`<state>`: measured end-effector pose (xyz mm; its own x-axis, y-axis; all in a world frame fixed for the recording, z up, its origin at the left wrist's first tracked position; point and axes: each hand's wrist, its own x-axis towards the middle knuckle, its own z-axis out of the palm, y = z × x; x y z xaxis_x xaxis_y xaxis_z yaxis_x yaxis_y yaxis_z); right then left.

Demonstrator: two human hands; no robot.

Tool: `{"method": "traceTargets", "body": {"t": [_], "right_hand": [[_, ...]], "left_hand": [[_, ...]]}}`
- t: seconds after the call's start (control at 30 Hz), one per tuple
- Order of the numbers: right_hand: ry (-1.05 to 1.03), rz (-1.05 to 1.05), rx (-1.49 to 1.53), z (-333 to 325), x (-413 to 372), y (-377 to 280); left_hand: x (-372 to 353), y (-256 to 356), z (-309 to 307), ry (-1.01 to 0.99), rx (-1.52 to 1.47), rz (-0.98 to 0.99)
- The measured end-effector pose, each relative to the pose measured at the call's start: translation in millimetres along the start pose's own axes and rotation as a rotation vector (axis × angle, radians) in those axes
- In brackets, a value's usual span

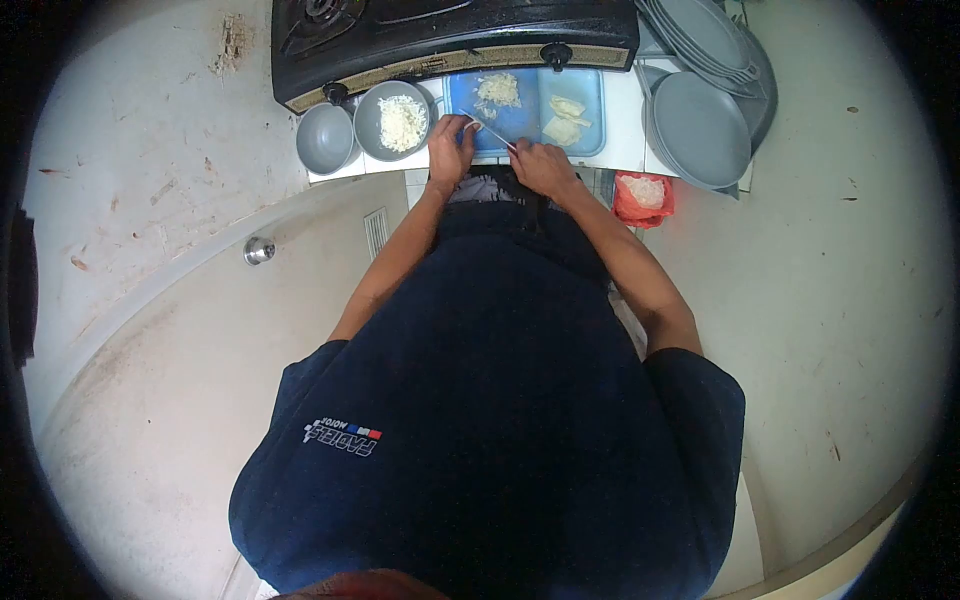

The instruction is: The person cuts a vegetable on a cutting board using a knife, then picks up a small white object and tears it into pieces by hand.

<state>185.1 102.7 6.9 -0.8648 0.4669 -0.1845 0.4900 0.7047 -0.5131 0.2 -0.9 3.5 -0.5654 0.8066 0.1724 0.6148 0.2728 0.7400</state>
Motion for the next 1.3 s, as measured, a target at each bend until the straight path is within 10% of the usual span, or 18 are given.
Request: {"method": "traceTargets", "body": {"t": [1.3], "right_hand": [[0.003, 0.036, -0.069, 5.7, 18.9, -13.9]], "left_hand": [[0.8, 3.2, -0.6, 0.028, -0.047, -0.015]]}}
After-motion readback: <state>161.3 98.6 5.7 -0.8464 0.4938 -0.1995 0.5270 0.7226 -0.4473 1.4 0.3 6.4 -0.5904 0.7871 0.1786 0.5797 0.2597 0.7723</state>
